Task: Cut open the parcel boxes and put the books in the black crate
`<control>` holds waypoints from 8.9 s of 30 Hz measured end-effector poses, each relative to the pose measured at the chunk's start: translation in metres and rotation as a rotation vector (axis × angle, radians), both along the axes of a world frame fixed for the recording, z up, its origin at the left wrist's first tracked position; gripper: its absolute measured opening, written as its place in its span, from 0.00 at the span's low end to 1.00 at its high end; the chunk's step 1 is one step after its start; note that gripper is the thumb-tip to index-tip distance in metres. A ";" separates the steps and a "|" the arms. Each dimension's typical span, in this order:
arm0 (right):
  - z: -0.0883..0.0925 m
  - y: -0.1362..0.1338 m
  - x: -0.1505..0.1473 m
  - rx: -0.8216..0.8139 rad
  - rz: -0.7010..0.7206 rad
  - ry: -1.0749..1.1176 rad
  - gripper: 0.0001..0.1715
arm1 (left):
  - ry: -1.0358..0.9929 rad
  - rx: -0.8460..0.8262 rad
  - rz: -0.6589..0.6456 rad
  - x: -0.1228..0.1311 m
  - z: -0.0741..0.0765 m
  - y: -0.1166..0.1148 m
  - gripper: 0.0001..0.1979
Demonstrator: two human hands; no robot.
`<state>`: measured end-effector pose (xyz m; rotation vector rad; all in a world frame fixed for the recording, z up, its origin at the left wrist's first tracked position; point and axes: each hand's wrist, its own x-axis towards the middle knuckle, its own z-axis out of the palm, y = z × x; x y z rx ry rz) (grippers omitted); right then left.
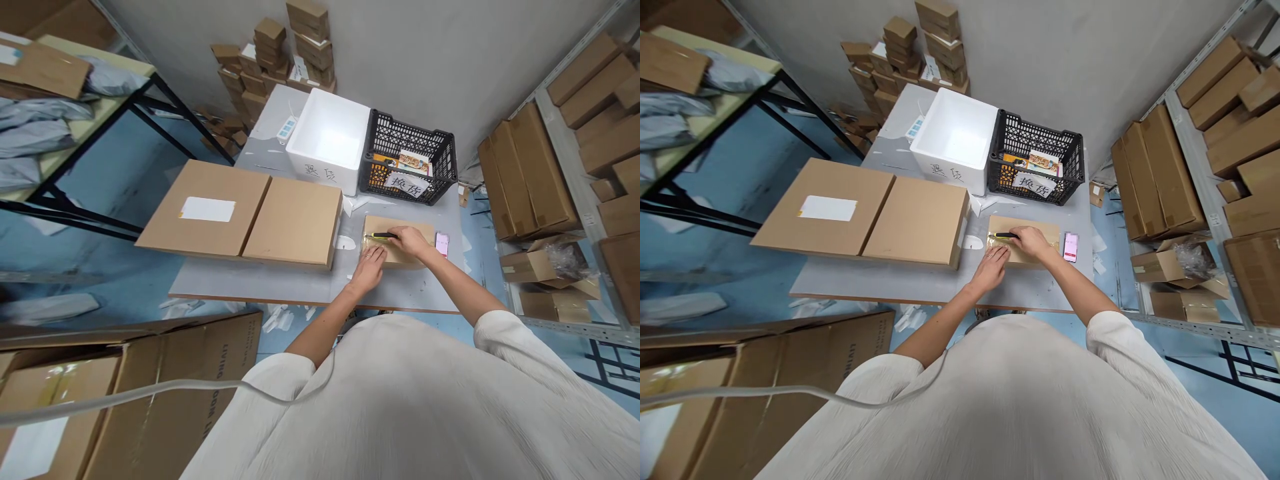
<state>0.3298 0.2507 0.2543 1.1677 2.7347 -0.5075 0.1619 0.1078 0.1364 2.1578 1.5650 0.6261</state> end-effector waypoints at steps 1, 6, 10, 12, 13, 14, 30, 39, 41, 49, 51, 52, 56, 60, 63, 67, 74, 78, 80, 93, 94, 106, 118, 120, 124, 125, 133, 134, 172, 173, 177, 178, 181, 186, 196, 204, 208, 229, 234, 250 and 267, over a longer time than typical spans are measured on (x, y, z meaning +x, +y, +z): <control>0.000 0.000 -0.001 0.000 -0.002 -0.006 0.19 | 0.001 0.001 0.001 0.000 0.000 0.000 0.38; 0.001 0.000 -0.001 0.003 -0.008 -0.021 0.19 | -0.011 0.002 0.009 0.000 0.001 0.001 0.38; 0.002 0.000 0.003 0.009 0.002 -0.023 0.20 | -0.016 0.000 0.009 -0.001 0.001 0.001 0.39; 0.003 0.000 0.004 0.007 0.005 -0.017 0.22 | -0.016 -0.001 0.014 -0.001 0.000 0.001 0.39; 0.003 0.000 0.005 0.006 0.005 -0.015 0.22 | -0.015 -0.002 0.018 -0.001 0.000 0.001 0.39; 0.003 0.001 0.006 0.005 0.004 -0.012 0.22 | -0.014 -0.003 0.021 -0.001 0.000 0.001 0.39; 0.006 0.010 0.041 0.036 -0.042 -0.094 0.18 | 0.021 -0.014 0.061 0.002 0.003 0.001 0.35; 0.019 0.009 0.060 0.043 -0.030 -0.228 0.18 | 0.158 -0.100 0.159 0.019 0.030 0.006 0.30; 0.021 0.009 0.062 0.039 -0.034 -0.231 0.18 | 0.197 -0.121 0.175 0.023 0.035 0.007 0.30; 0.025 0.015 0.076 0.045 -0.026 -0.262 0.18 | 0.282 -0.186 0.241 0.034 0.048 0.014 0.29; 0.025 0.016 0.087 0.048 -0.036 -0.262 0.17 | 0.293 -0.199 0.248 0.035 0.049 0.016 0.29; 0.026 0.017 0.093 0.050 -0.044 -0.263 0.17 | 0.300 -0.205 0.250 0.035 0.049 0.017 0.29; 0.027 0.021 0.122 0.059 -0.078 -0.285 0.17 | 0.315 -0.219 0.261 0.036 0.049 0.019 0.29; 0.031 0.024 0.150 0.051 -0.107 -0.299 0.17 | 0.330 -0.222 0.275 0.036 0.050 0.020 0.28; 0.034 0.023 0.167 0.040 -0.103 -0.290 0.18 | 0.346 -0.216 0.288 0.037 0.049 0.021 0.28; 0.039 0.022 0.180 0.035 -0.099 -0.281 0.19 | 0.356 -0.214 0.297 0.037 0.048 0.023 0.29; 0.041 0.029 0.200 0.041 -0.109 -0.299 0.19 | 0.381 -0.229 0.306 0.037 0.050 0.027 0.28; 0.031 0.033 0.232 0.016 -0.172 -0.276 0.18 | 0.415 -0.261 0.333 0.037 0.052 0.031 0.27; 0.024 0.033 0.251 -0.021 -0.251 -0.193 0.19 | 0.429 -0.275 0.349 0.040 0.054 0.035 0.27; -0.029 0.025 0.256 -0.213 -0.518 0.389 0.18 | 0.346 -0.329 0.015 0.108 0.054 0.097 0.36; -0.031 0.026 0.256 -0.228 -0.519 0.403 0.18 | 0.350 -0.344 0.016 0.108 0.053 0.100 0.36; -0.037 0.048 0.248 -0.248 -0.366 0.286 0.16 | 0.388 -0.350 -0.026 0.110 0.050 0.106 0.43; -0.031 0.078 0.229 -0.146 -0.123 0.021 0.23 | 0.344 -0.320 0.021 0.114 0.042 0.100 0.42; -0.034 0.081 0.227 -0.197 -0.126 0.029 0.23 | 0.347 -0.321 0.026 0.114 0.042 0.099 0.42; -0.043 0.075 0.235 -0.399 -0.237 0.130 0.21 | 0.326 -0.339 0.032 0.113 0.042 0.100 0.42; -0.046 0.072 0.239 -0.446 -0.276 0.159 0.21 | 0.322 -0.342 0.032 0.113 0.042 0.100 0.41; -0.077 0.034 0.257 -0.662 -0.458 0.395 0.26 | 0.299 -0.353 0.030 0.111 0.040 0.099 0.41; -0.080 0.031 0.257 -0.664 -0.472 0.406 0.27 | 0.298 -0.354 0.028 0.111 0.041 0.098 0.41; -0.087 -0.010 0.273 -0.748 -0.665 0.627 0.37 | 0.272 -0.285 0.021 0.110 0.035 0.094 0.40; -0.087 -0.010 0.274 -0.738 -0.691 0.651 0.37 | 0.260 -0.281 0.018 0.109 0.035 0.093 0.41; -0.084 -0.008 0.272 -0.736 -0.728 0.736 0.36 | 0.189 -0.247 0.046 0.106 0.037 0.092 0.50; -0.083 -0.008 0.270 -0.731 -0.730 0.757 0.37 | 0.180 -0.237 0.053 0.106 0.039 0.094 0.48; -0.077 -0.006 0.261 -0.659 -0.723 0.780 0.37 | 0.191 -0.200 0.087 0.106 0.044 0.102 0.30; -0.065 -0.007 0.251 -0.464 -0.601 0.654 0.34 | 0.248 -0.130 0.173 0.102 0.045 0.116 0.24; -0.061 -0.008 0.244 -0.126 -0.349 0.324 0.27 | 0.317 -0.246 0.108 0.093 0.037 0.132 0.33; -0.065 -0.006 0.237 -0.117 -0.331 0.254 0.29 | 0.279 -0.322 0.079 0.080 0.030 0.145 0.41; -0.071 -0.004 0.239 -0.121 -0.330 0.269 0.31 | 0.254 -0.242 0.069 0.081 0.029 0.136 0.40; -0.099 -0.005 0.242 -0.049 -0.408 0.352 0.30 | 0.276 -0.152 0.088 0.083 0.033 0.120 0.35; -0.105 -0.005 0.245 -0.113 -0.420 0.421 0.30 | 0.272 -0.160 0.087 0.083 0.035 0.119 0.35; -0.083 0.026 0.275 0.017 -0.560 0.484 0.34 | 0.275 -0.149 0.115 0.085 0.027 0.114 0.36; -0.088 0.073 0.106 -0.114 -0.327 0.387 0.29 | 0.247 -0.198 0.059 0.039 0.048 0.057 0.38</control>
